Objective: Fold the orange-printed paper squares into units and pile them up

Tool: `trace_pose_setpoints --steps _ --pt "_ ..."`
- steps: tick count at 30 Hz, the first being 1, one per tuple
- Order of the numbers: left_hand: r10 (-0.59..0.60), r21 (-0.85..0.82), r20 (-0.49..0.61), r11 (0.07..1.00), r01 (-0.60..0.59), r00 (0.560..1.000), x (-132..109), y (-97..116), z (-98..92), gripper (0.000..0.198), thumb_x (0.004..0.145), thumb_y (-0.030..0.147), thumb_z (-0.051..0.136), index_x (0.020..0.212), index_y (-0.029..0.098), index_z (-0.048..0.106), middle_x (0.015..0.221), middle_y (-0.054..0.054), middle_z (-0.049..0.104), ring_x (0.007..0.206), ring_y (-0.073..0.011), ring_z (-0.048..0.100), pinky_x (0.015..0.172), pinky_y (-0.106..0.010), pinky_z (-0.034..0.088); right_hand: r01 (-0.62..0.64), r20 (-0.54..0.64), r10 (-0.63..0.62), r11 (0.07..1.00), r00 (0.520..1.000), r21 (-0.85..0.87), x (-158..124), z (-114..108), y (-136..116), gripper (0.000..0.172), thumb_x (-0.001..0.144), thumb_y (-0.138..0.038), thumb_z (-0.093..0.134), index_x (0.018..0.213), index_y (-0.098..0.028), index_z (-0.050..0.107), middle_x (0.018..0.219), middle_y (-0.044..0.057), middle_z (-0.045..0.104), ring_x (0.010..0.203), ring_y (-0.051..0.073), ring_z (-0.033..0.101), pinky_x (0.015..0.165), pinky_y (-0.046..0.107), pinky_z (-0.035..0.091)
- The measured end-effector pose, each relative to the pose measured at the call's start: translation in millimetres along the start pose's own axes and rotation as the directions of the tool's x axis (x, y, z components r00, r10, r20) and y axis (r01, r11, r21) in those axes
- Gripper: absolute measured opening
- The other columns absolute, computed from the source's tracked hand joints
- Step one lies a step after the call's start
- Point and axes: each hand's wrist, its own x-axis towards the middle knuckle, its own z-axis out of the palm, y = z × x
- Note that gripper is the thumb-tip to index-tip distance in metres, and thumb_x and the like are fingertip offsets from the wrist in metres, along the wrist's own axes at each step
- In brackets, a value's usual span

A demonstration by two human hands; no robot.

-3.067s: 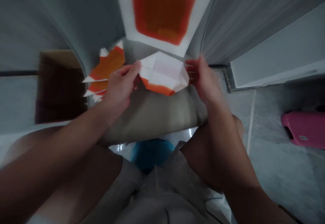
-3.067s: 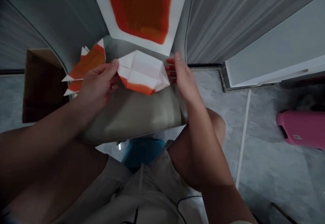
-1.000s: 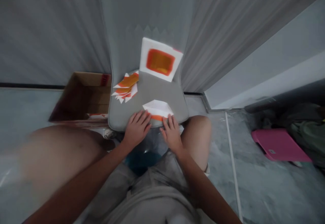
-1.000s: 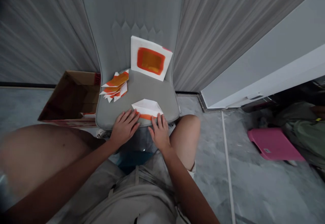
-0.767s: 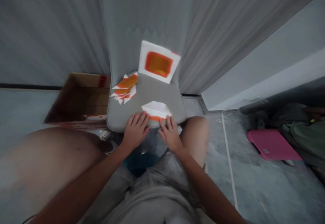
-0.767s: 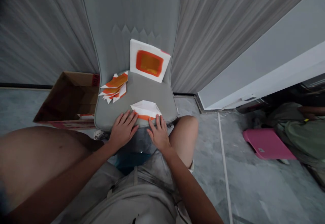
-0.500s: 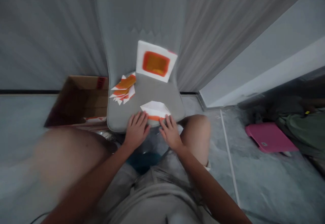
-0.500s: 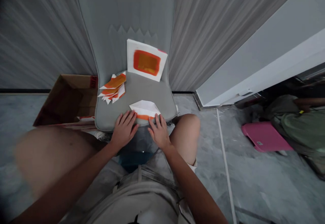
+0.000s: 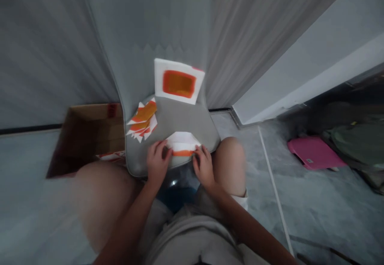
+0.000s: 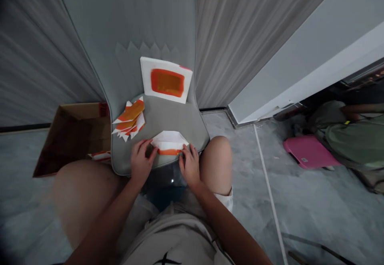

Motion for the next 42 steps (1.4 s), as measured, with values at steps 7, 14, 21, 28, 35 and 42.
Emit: trace_pose_setpoints --steps 7,14,21,28,35,42 --pt "0.071 0.046 0.118 0.996 -0.077 0.990 16.1 -10.2 6.8 0.024 0.104 0.032 0.057 0.116 0.026 0.077 0.118 -0.007 0.077 0.111 -0.0264 0.068 0.104 -0.046 0.054 -0.184 -0.130 0.193 0.980 0.973 0.081 30.4 5.8 19.9 0.021 0.101 -0.041 0.057 0.102 -0.021 0.063 0.103 0.011 0.074 0.100 0.028 0.066 0.093 0.045 0.052" --pt "0.076 0.135 0.160 0.986 -0.098 0.984 9.3 -7.3 8.1 0.036 0.105 0.030 0.055 0.139 0.026 0.068 0.140 -0.005 0.071 0.133 -0.0265 0.063 0.115 -0.047 0.051 -0.032 -0.052 0.026 0.992 0.998 -0.126 34.1 12.0 27.7 0.040 0.105 -0.029 0.048 0.142 -0.023 0.062 0.143 0.015 0.062 0.133 0.033 0.054 0.109 0.051 0.041" --pt "0.122 0.098 0.287 0.983 -0.156 0.950 7.6 -11.1 -8.0 0.036 0.104 0.033 0.058 0.138 0.027 0.068 0.137 -0.004 0.073 0.132 -0.0261 0.065 0.116 -0.048 0.053 -0.074 -0.090 0.076 0.997 0.993 0.028 34.3 2.7 28.6 0.038 0.103 -0.038 0.057 0.138 -0.023 0.064 0.129 0.013 0.071 0.121 0.031 0.063 0.105 0.049 0.047" --pt "0.132 0.147 0.335 0.971 -0.190 0.933 -1.1 -13.2 -16.4 0.048 0.104 0.031 0.057 0.152 0.030 0.057 0.147 -0.005 0.067 0.138 -0.0293 0.061 0.119 -0.053 0.050 0.004 0.041 -0.001 0.998 0.999 -0.063 36.0 5.9 31.5 0.041 0.104 -0.021 0.048 0.137 -0.032 0.070 0.136 0.006 0.070 0.132 0.029 0.057 0.111 0.048 0.040" --pt "0.104 0.238 0.192 0.960 -0.149 0.976 -10.0 -16.1 -9.0 0.062 0.100 0.035 0.064 0.159 0.026 0.047 0.152 -0.012 0.061 0.139 -0.0327 0.060 0.117 -0.052 0.050 0.003 0.030 -0.002 0.999 1.000 -0.049 35.8 4.6 29.3 0.035 0.107 -0.025 0.048 0.131 -0.028 0.072 0.139 0.006 0.070 0.133 0.027 0.057 0.112 0.045 0.040" --pt "0.249 0.204 0.341 0.921 -0.330 0.906 -6.8 -22.1 -13.7 0.045 0.105 0.028 0.052 0.149 0.024 0.057 0.147 -0.010 0.066 0.141 -0.0283 0.059 0.123 -0.053 0.044 0.071 0.119 -0.060 0.993 0.991 -0.091 34.7 -4.8 24.3 0.044 0.105 -0.017 0.046 0.144 -0.025 0.064 0.148 0.010 0.064 0.140 0.029 0.051 0.114 0.047 0.037"
